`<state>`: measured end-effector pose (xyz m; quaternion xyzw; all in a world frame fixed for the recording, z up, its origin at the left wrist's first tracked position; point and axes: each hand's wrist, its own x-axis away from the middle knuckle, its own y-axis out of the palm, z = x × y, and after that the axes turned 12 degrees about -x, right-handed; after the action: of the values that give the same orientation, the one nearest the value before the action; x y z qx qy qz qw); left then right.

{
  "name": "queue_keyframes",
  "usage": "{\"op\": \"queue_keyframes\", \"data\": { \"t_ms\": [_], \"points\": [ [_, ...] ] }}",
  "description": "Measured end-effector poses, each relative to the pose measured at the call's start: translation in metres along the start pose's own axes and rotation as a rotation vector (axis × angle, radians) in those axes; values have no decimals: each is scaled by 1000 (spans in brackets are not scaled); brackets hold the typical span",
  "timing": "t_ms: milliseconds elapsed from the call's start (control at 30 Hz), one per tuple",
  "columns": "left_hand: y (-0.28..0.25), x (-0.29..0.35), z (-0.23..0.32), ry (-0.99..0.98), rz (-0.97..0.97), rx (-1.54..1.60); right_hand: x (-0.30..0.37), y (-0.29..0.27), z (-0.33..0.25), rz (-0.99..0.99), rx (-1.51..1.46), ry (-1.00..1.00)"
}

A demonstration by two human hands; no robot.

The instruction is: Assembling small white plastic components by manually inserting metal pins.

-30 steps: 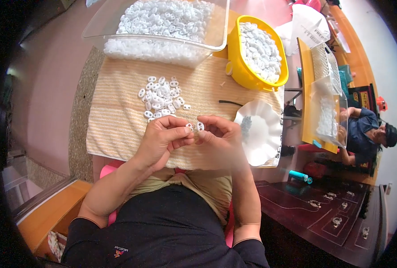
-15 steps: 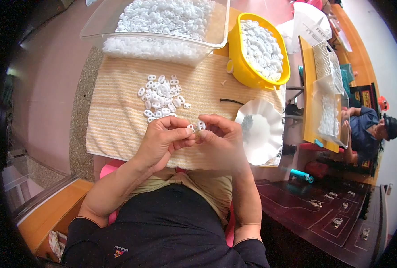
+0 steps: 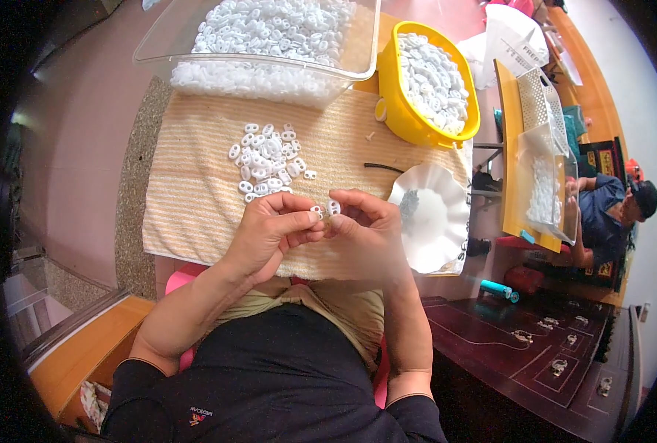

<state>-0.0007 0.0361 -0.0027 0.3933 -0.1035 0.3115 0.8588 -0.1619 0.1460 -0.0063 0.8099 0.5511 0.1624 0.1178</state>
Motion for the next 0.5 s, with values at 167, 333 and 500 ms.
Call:
{"op": "queue_keyframes", "data": {
  "t_ms": [167,333,500],
  "points": [
    [0,0,-1,6,-3,3,1,6,0,46,-11,-11],
    [0,0,0,3,-7,2,2,5,-1,54,41,21],
    [0,1,1,-6,-1,-9,1,10,0,90,40,-2]
  ]
}}
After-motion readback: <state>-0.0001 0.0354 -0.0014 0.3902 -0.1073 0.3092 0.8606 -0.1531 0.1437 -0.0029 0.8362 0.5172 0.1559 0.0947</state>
